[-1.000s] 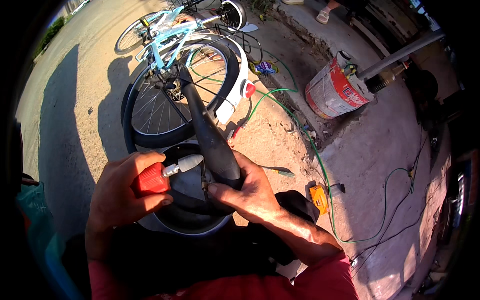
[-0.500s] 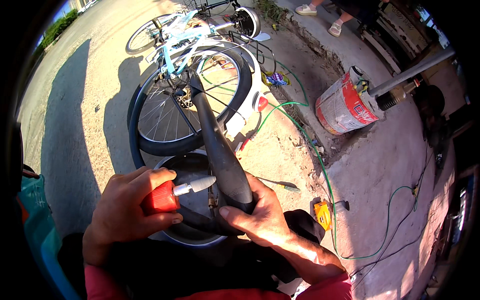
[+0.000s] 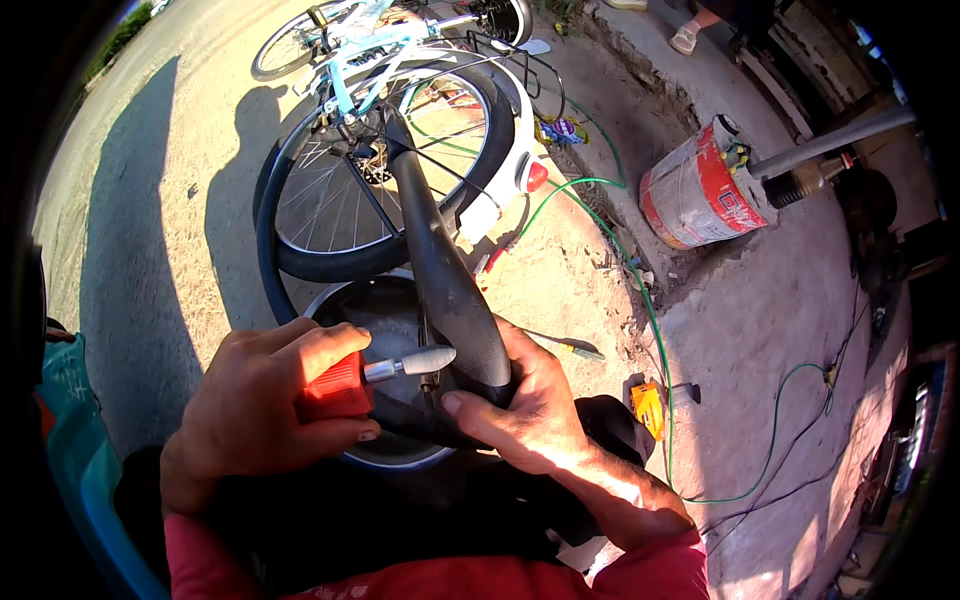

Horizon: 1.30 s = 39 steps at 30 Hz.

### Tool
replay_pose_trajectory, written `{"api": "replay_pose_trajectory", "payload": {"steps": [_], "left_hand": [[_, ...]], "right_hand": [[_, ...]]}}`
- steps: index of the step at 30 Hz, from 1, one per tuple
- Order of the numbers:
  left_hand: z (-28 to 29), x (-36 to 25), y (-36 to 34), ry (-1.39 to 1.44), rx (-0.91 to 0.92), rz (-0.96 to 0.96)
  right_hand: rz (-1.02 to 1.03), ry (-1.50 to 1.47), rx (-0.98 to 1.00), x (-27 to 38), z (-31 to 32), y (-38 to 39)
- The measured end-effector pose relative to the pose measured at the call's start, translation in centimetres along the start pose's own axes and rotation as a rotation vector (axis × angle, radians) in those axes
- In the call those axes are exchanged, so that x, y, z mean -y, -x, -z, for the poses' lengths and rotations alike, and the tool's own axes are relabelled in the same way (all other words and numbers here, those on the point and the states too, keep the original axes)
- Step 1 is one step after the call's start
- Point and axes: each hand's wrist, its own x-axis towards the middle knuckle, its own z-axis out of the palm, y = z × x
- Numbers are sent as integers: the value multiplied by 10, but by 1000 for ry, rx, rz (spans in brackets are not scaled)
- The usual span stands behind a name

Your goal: The person repairs a bicycle inner tube by using a hand-held grinding tool to roughen the surface around a puncture, while holding the tube over a metal basin.

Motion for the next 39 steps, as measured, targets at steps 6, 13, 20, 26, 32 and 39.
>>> {"api": "replay_pose_trajectory", "payload": {"steps": [6, 13, 20, 26, 32, 39], "left_hand": [[3, 0, 0, -55, 18, 76], [5, -3, 1, -69, 5, 51], [6, -4, 2, -94, 10, 73], [8, -7, 3, -80, 64, 82], [7, -4, 3, -108, 63, 79], [8, -4, 3, -86, 49, 93]], "right_hand": [[35, 24, -1, 1, -1, 2], [44, 51, -13, 2, -2, 2], [27, 25, -10, -1, -4, 0], [18, 17, -9, -1, -5, 0], [29, 24, -4, -3, -4, 0], [26, 7, 8, 0, -4, 0]]}}
